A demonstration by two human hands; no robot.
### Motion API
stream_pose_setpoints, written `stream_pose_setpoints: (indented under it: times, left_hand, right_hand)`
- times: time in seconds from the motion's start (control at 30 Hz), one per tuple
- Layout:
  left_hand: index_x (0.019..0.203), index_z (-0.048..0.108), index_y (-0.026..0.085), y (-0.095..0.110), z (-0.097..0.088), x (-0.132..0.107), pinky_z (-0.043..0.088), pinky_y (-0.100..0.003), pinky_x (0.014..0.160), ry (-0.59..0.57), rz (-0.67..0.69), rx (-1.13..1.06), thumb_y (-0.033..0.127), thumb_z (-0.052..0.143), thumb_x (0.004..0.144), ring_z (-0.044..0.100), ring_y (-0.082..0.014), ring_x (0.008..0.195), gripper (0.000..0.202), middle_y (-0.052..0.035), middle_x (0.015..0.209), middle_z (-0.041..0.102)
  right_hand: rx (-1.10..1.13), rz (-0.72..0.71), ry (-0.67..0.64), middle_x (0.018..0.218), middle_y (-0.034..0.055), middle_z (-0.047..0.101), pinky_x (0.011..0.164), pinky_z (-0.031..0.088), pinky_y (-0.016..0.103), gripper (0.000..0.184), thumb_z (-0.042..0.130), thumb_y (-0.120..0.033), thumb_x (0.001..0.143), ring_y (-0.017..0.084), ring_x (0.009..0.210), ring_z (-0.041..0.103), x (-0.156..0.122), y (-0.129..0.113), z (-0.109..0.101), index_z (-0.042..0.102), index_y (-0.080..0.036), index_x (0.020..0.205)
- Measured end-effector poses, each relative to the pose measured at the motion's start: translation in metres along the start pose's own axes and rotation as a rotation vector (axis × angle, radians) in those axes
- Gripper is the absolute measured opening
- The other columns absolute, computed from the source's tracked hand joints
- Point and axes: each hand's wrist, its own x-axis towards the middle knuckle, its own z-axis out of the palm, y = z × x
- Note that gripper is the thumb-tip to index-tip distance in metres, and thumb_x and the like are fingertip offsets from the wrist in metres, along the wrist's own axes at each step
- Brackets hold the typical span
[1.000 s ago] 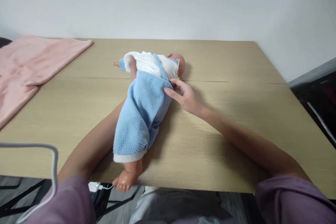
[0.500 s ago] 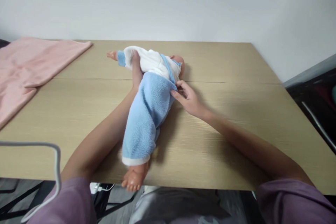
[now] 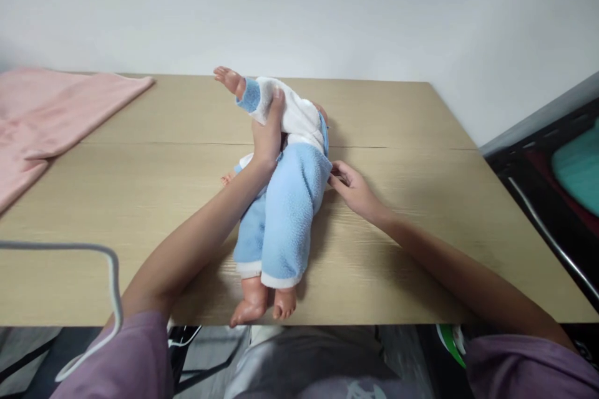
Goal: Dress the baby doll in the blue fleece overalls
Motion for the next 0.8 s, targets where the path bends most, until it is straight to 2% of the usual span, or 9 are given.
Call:
stream_pose_setpoints:
  times: [0.1, 0.17, 0.27, 0.33, 0.47, 0.57, 0.7, 0.8]
  left_hand:
    - [0.140, 0.072, 0.024, 0.010, 0.010, -0.009, 0.048, -0.041, 0.139, 0.030, 0.020, 0.059, 0.074, 0.081, 0.103, 0.067, -0.0264, 0.155, 0.063, -0.0062, 0.157, 0.077]
    - [0.135, 0.075, 0.025, 0.016, 0.017, -0.015, 0.050, -0.044, 0.137, 0.017, 0.042, 0.097, 0.079, 0.082, 0.099, 0.068, -0.0301, 0.155, 0.066, -0.0070, 0.153, 0.080]
    - [0.130, 0.078, 0.023, 0.025, 0.028, -0.024, 0.054, -0.050, 0.134, -0.038, 0.061, 0.131, 0.084, 0.083, 0.095, 0.073, -0.0327, 0.148, 0.070, -0.0081, 0.146, 0.084]
    - [0.125, 0.080, 0.023, 0.031, 0.035, -0.031, 0.057, -0.051, 0.131, -0.102, 0.074, 0.150, 0.083, 0.081, 0.098, 0.076, -0.0327, 0.142, 0.065, -0.0081, 0.141, 0.086]
    - [0.121, 0.078, 0.022, 0.037, 0.044, -0.045, 0.060, -0.050, 0.126, -0.298, 0.107, 0.197, 0.073, 0.079, 0.102, 0.081, -0.0334, 0.134, 0.054, -0.0123, 0.135, 0.087]
    - [0.125, 0.075, 0.020, 0.036, 0.046, -0.052, 0.061, -0.050, 0.122, -0.465, 0.153, 0.286, 0.066, 0.081, 0.101, 0.081, -0.0337, 0.129, 0.052, -0.0144, 0.132, 0.086]
    - [0.138, 0.071, 0.019, 0.040, 0.045, -0.062, 0.057, -0.055, 0.125, -0.757, 0.336, 0.394, 0.055, 0.084, 0.097, 0.076, -0.0368, 0.135, 0.056, -0.0184, 0.142, 0.081]
    - [0.154, 0.063, 0.018, 0.050, 0.040, -0.067, 0.052, -0.058, 0.129, -0.906, 0.467, 0.490, 0.049, 0.080, 0.099, 0.069, -0.0394, 0.147, 0.066, -0.0213, 0.155, 0.074]
  right_hand:
    - [-0.008, 0.028, 0.050, 0.131, 0.0075, 0.079, 0.117, 0.059, 0.051, 0.034, 0.074, -0.055, 0.107, 0.027, 0.124, 0.072, -0.010, 0.002, -0.006, 0.070, -0.030, 0.130]
    - [-0.008, 0.036, 0.068, 0.137, 0.0080, 0.079, 0.119, 0.058, 0.052, 0.037, 0.075, -0.055, 0.107, 0.028, 0.126, 0.072, -0.017, 0.001, -0.010, 0.070, -0.031, 0.134]
    - [0.000, 0.052, 0.091, 0.147, 0.0091, 0.076, 0.123, 0.056, 0.055, 0.040, 0.076, -0.056, 0.107, 0.030, 0.132, 0.071, -0.029, -0.001, -0.017, 0.069, -0.033, 0.140]
    - [-0.007, 0.074, 0.112, 0.150, 0.0097, 0.075, 0.126, 0.054, 0.057, 0.043, 0.076, -0.056, 0.107, 0.031, 0.136, 0.071, -0.040, -0.004, -0.023, 0.068, -0.034, 0.143]
    - [0.042, 0.111, 0.095, 0.154, 0.0098, 0.074, 0.126, 0.054, 0.057, 0.049, 0.074, -0.058, 0.111, 0.031, 0.141, 0.069, -0.068, -0.017, -0.033, 0.066, -0.036, 0.154]
    - [0.181, 0.170, 0.084, 0.156, 0.0082, 0.073, 0.120, 0.059, 0.053, 0.052, 0.067, -0.063, 0.113, 0.030, 0.134, 0.072, -0.082, -0.029, -0.041, 0.065, -0.039, 0.158]
    - [0.336, 0.296, 0.099, 0.155, 0.0091, 0.076, 0.113, 0.063, 0.055, 0.070, 0.052, -0.085, 0.109, 0.034, 0.134, 0.075, -0.078, -0.035, -0.050, 0.066, -0.039, 0.159]
    - [0.376, 0.325, 0.098, 0.145, 0.0122, 0.081, 0.106, 0.066, 0.057, 0.085, 0.054, -0.101, 0.096, 0.037, 0.129, 0.078, -0.069, -0.033, -0.057, 0.073, -0.036, 0.147]
